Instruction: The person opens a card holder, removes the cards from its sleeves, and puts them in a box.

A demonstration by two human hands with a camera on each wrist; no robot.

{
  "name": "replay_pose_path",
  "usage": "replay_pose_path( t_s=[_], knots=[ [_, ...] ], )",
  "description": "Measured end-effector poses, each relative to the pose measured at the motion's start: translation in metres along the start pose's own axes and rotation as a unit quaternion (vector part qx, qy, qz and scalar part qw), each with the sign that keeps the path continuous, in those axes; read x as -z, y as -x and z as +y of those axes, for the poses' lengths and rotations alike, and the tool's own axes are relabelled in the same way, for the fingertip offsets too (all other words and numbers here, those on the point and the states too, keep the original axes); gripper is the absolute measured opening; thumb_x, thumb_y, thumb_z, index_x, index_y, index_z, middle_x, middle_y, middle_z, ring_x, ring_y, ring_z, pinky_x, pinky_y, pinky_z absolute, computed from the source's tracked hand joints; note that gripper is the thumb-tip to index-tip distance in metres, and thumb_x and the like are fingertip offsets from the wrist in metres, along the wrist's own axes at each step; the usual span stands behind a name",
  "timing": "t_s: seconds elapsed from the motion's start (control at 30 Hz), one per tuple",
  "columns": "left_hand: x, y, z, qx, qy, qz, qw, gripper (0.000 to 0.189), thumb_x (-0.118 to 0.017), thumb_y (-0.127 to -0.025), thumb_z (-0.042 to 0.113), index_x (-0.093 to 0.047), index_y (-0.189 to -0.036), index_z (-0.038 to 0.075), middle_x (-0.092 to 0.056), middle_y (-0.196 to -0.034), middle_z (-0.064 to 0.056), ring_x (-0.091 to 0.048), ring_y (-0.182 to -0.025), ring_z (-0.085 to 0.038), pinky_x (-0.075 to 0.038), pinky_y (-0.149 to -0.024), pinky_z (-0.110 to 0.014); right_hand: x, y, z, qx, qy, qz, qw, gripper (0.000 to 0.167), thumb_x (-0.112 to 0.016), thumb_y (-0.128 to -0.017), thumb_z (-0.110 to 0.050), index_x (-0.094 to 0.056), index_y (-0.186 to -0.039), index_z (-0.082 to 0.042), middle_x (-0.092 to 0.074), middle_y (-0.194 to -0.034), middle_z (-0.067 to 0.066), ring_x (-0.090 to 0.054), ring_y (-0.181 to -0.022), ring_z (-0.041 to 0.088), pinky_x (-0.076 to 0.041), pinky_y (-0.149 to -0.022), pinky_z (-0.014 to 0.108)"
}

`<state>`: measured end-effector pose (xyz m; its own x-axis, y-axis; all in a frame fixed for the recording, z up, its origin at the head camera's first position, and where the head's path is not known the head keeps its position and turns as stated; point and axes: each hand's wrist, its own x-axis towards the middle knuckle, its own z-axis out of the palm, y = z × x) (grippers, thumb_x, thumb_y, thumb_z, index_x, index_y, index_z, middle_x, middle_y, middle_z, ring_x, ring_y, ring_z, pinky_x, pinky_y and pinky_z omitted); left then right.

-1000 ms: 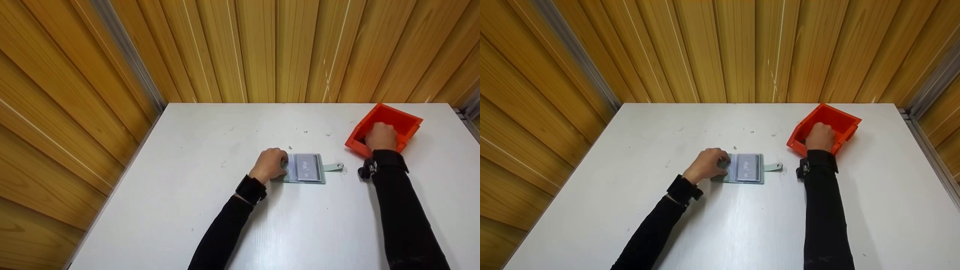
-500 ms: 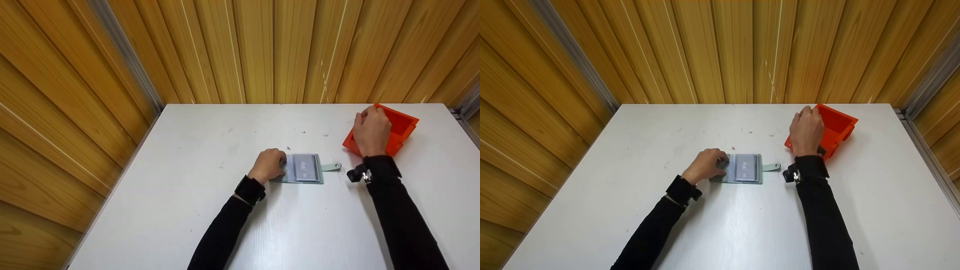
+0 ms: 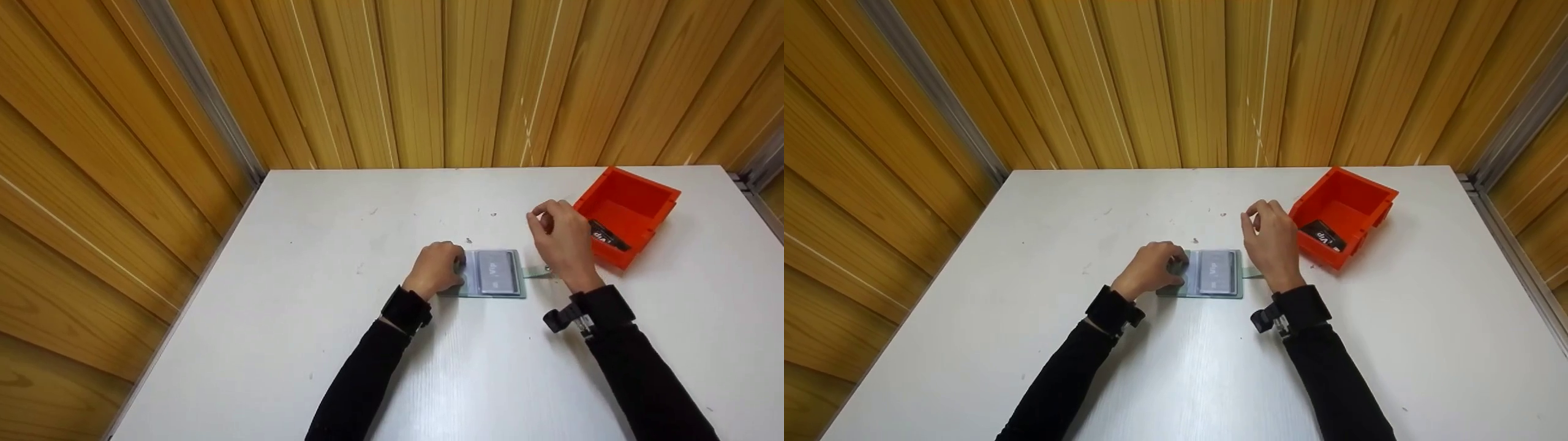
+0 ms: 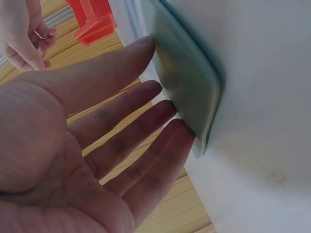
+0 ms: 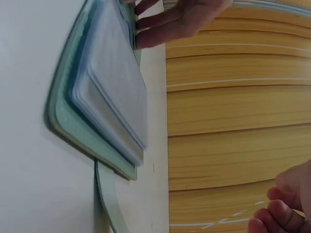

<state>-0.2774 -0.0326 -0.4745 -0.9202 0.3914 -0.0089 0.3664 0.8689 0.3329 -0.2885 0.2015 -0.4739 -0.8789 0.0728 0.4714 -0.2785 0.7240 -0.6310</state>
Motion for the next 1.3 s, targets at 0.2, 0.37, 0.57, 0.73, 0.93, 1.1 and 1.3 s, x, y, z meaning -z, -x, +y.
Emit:
replay_pose_path(
  t_s=[0.2,0.37,0.57,0.73,0.93,1.1,1.3],
  knots=[
    [0.001,0.000,-0.001,-0.007,-0.008,0.004,0.9999,0.033,-0.089,-0.079,0.012,-0.079,-0.110,0.008,-0.075,-0.100,-0.005,-0.066,-0.095,-0.020,-0.053,-0.091,-0.032,-0.012,0.013,0.001,0.032,0.001,-0.138,0.9899,0.027,-0.072,-0.098,-0.018,-0.070,-0.121,-0.003,-0.059,-0.096,0.015,-0.057,-0.085,0.028,-0.051,-0.076,0.034],
    [0.001,0.000,-0.001,-0.007,-0.015,0.002,0.9999,0.034,-0.090,-0.079,0.013,-0.078,-0.110,0.008,-0.075,-0.100,-0.004,-0.066,-0.094,-0.019,-0.054,-0.089,-0.031,-0.016,0.017,0.008,0.031,0.012,-0.251,0.9674,0.055,-0.079,-0.093,-0.026,-0.062,-0.141,-0.006,-0.055,-0.116,0.016,-0.056,-0.105,0.031,-0.049,-0.088,0.041],
    [0.003,0.000,-0.001,-0.004,-0.010,0.006,0.9999,0.033,-0.089,-0.079,0.013,-0.078,-0.110,0.008,-0.073,-0.098,-0.005,-0.063,-0.091,-0.018,-0.053,-0.087,-0.031,-0.020,0.019,0.012,0.030,0.058,-0.319,0.9454,0.073,-0.084,-0.088,-0.038,-0.057,-0.148,-0.006,-0.050,-0.129,0.014,-0.048,-0.116,0.031,-0.048,-0.101,0.049],
    [0.000,0.000,-0.001,-0.002,-0.005,-0.001,1.0000,0.034,-0.089,-0.080,0.013,-0.078,-0.112,0.009,-0.073,-0.099,-0.004,-0.062,-0.090,-0.016,-0.053,-0.086,-0.030,-0.022,0.021,0.015,0.019,0.061,-0.331,0.9414,0.072,-0.087,-0.083,-0.038,-0.062,-0.143,-0.006,-0.050,-0.128,0.013,-0.049,-0.113,0.030,-0.048,-0.097,0.045],
    [0.000,-0.002,0.000,-0.007,-0.013,0.007,0.9999,0.033,-0.089,-0.080,0.013,-0.079,-0.111,0.009,-0.074,-0.099,-0.004,-0.064,-0.092,-0.018,-0.053,-0.087,-0.032,-0.022,0.021,0.017,0.011,0.031,-0.320,0.9468,0.067,-0.090,-0.080,-0.036,-0.067,-0.138,-0.011,-0.052,-0.123,0.010,-0.049,-0.111,0.028,-0.043,-0.092,0.040],
    [0.000,0.000,-0.001,-0.012,-0.010,0.008,0.9999,0.033,-0.090,-0.079,0.013,-0.079,-0.110,0.008,-0.074,-0.098,-0.005,-0.066,-0.093,-0.019,-0.053,-0.088,-0.032,-0.024,0.022,0.016,0.021,0.004,-0.282,0.9592,0.043,-0.093,-0.077,-0.025,-0.081,-0.116,-0.013,-0.055,-0.123,0.011,-0.050,-0.117,0.031,-0.044,-0.101,0.047],
    [0.000,0.002,-0.001,-0.016,-0.006,0.009,0.9998,0.033,-0.090,-0.079,0.013,-0.079,-0.110,0.008,-0.075,-0.101,-0.005,-0.067,-0.097,-0.021,-0.054,-0.091,-0.033,-0.024,0.022,0.011,0.009,-0.006,-0.252,0.9676,0.015,-0.088,-0.083,-0.018,-0.074,-0.078,-0.013,-0.060,-0.091,0.006,-0.054,-0.087,0.024,-0.043,-0.075,0.034]
  ],
)
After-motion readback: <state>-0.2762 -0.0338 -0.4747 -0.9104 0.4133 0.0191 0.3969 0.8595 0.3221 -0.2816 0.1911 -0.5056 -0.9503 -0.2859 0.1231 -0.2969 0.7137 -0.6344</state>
